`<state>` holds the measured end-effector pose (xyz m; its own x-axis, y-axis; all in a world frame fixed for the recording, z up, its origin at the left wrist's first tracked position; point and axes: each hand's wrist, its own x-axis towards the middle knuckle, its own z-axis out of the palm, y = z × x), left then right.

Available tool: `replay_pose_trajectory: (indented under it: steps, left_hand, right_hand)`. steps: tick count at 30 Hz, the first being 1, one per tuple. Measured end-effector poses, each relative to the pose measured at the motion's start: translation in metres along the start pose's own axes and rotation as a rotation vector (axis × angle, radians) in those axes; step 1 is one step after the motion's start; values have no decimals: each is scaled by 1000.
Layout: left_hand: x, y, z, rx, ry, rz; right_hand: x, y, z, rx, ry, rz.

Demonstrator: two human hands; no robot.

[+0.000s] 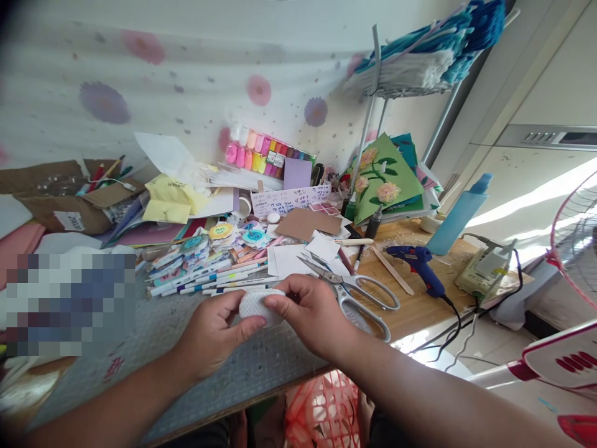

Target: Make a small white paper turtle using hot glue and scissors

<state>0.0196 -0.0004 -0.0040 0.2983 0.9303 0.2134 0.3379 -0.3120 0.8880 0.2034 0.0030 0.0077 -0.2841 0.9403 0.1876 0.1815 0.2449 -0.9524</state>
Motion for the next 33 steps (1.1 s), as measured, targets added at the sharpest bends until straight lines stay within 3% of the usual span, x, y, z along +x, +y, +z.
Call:
replay_pose_trajectory:
  steps: [3, 6, 9, 14, 19, 26, 29, 33]
  left_hand:
    - [-1, -1, 0, 10, 8, 4]
    - [1, -3, 1, -160, 2, -65]
    - [4, -4, 2, -353, 9, -124]
    - [7, -7, -1, -501, 25, -116]
    - [8, -13, -3, -407, 106, -84]
    - [8, -10, -7, -267, 192, -24]
    - [10, -7, -9, -271, 162, -16]
    - [7, 0, -12, -263, 35, 39]
  right_hand:
    - [0, 2, 1, 115, 13, 54]
    - [2, 4, 0, 181, -31, 60]
    - [5, 6, -1, 113, -126, 33]
    - [9, 8, 1, 15, -163, 75]
    - [11, 12, 4, 75, -183, 86]
    - [16, 6, 2, 34, -165, -11]
    - [17, 2, 1, -57, -64, -29]
    - [14, -3, 0, -163, 55, -140]
